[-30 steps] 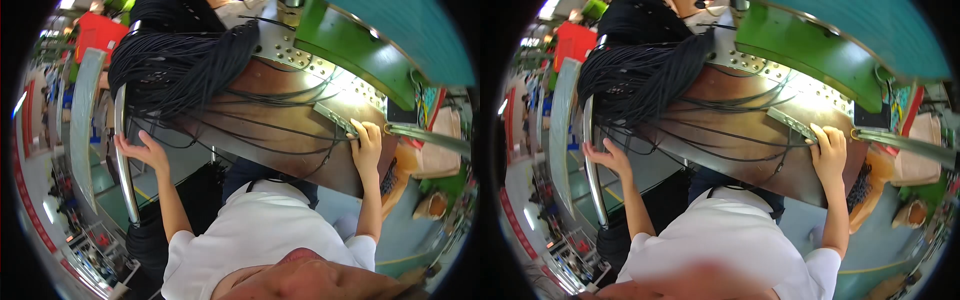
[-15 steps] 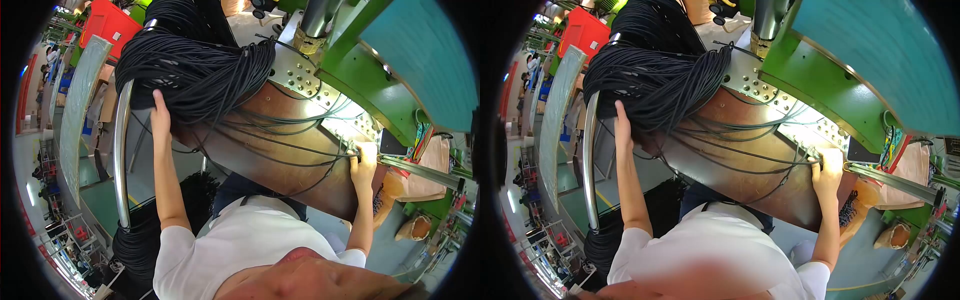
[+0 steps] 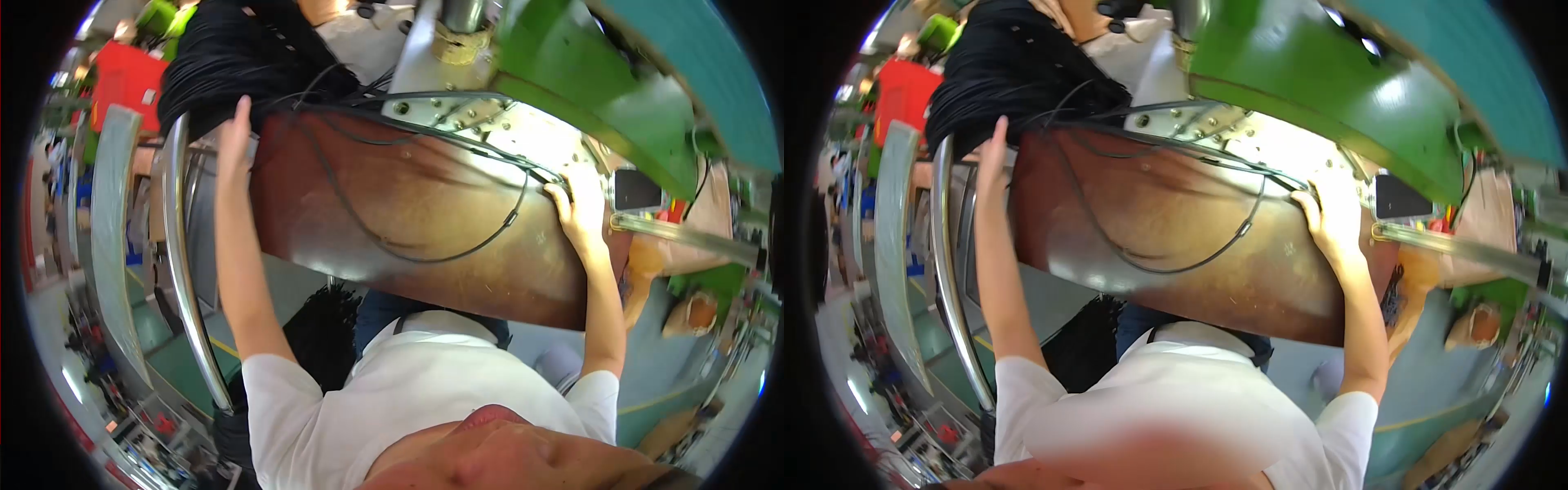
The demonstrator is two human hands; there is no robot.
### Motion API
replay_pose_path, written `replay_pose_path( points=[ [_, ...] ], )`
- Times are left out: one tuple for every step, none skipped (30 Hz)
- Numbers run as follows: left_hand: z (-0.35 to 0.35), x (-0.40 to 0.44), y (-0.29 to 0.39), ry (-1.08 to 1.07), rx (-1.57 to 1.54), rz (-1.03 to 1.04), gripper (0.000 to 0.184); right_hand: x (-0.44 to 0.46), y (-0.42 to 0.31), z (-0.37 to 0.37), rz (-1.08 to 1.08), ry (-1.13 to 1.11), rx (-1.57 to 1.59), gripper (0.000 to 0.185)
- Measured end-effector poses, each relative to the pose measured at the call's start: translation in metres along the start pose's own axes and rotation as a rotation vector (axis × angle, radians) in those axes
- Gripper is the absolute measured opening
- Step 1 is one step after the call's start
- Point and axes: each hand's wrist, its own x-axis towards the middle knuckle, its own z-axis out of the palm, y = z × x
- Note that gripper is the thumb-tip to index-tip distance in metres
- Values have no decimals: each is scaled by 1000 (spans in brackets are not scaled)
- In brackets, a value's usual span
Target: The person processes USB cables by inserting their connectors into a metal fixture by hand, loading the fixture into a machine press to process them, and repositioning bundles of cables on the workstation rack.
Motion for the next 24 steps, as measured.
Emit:
replay_pose_path(
  points=[
    [-7, -1, -14, -74, 144, 31, 60, -8, -2, -5, -8, -50, 40, 33],
    [-13, -2, -28, -144, 281, 72, 58, -15, -7, -10, -13, -99, 83, 33],
    [-30, -28, -8, -179, 675, 123, 55, -18, -11, -16, -21, -144, 127, 34],
    [-26, -56, 21, -201, 799, 174, 44, -21, -14, -23, -31, -189, 174, 35],
    [-9, -79, 44, -183, 515, 382, 39, -19, -20, -31, -44, -266, 203, 35],
    [7, -103, 64, -159, 218, 562, 35, -14, -22, -41, -66, -345, 237, 35],
    [24, -115, 86, -299, 82, 690, 28, -8, -16, -54, -42, -352, 236, 35],
    [50, -118, 99, -376, 21, 865, 26, 0, -7, -66, -30, -426, 383, 34],
    [78, -119, 112, -446, -46, 1039, 24, 8, 3, -71, -23, -494, 530, 34],
    [104, -125, 129, -513, -87, 1015, 23, 23, 5, -62, 79, -254, 636, 31],
    [130, -132, 146, -581, -129, 992, 23, 40, 11, -54, 179, -6, 729, 28],
    [150, -136, 162, -662, -3, 941, 31, 55, 24, -60, 454, -130, 374, 32],
    [167, -137, 181, -829, 161, 822, 35, 61, 52, -45, 462, -118, 367, 32],
    [174, -141, 202, -983, 330, 694, 39, 64, 93, -19, 437, -105, 252, 32],
    [178, -145, 204, -985, 331, 704, 39, 70, 113, -1, 412, -95, 140, 32],
    [182, -150, 200, -1074, 171, 595, 39, 74, 131, 16, 403, -89, 90, 32],
    [185, -153, 194, -1154, 14, 478, 39, 83, 136, 25, 395, -83, 39, 33],
    [187, -154, 189, -1222, -145, 357, 40, 116, 106, 28, 379, 143, 885, 37],
    [187, -154, 189, -1281, -308, 235, 40, 134, 99, 35, 299, 380, 1724, 41],
    [187, -154, 189, -1280, -309, 235, 40, 133, 93, 29, 298, 380, 1724, 41],
    [183, -155, 188, -1308, -340, 137, 39, 123, 90, 26, 336, 289, 1551, 39],
    [180, -154, 187, -1336, -368, 44, 38, 111, 84, 20, 367, 207, 1377, 38],
    [177, -151, 188, -1363, -396, -42, 38, 99, 78, 13, 391, 133, 1199, 36],
    [175, -147, 191, -1385, -428, -123, 37, 91, 74, 6, 406, 62, 1018, 35]
  ],
)
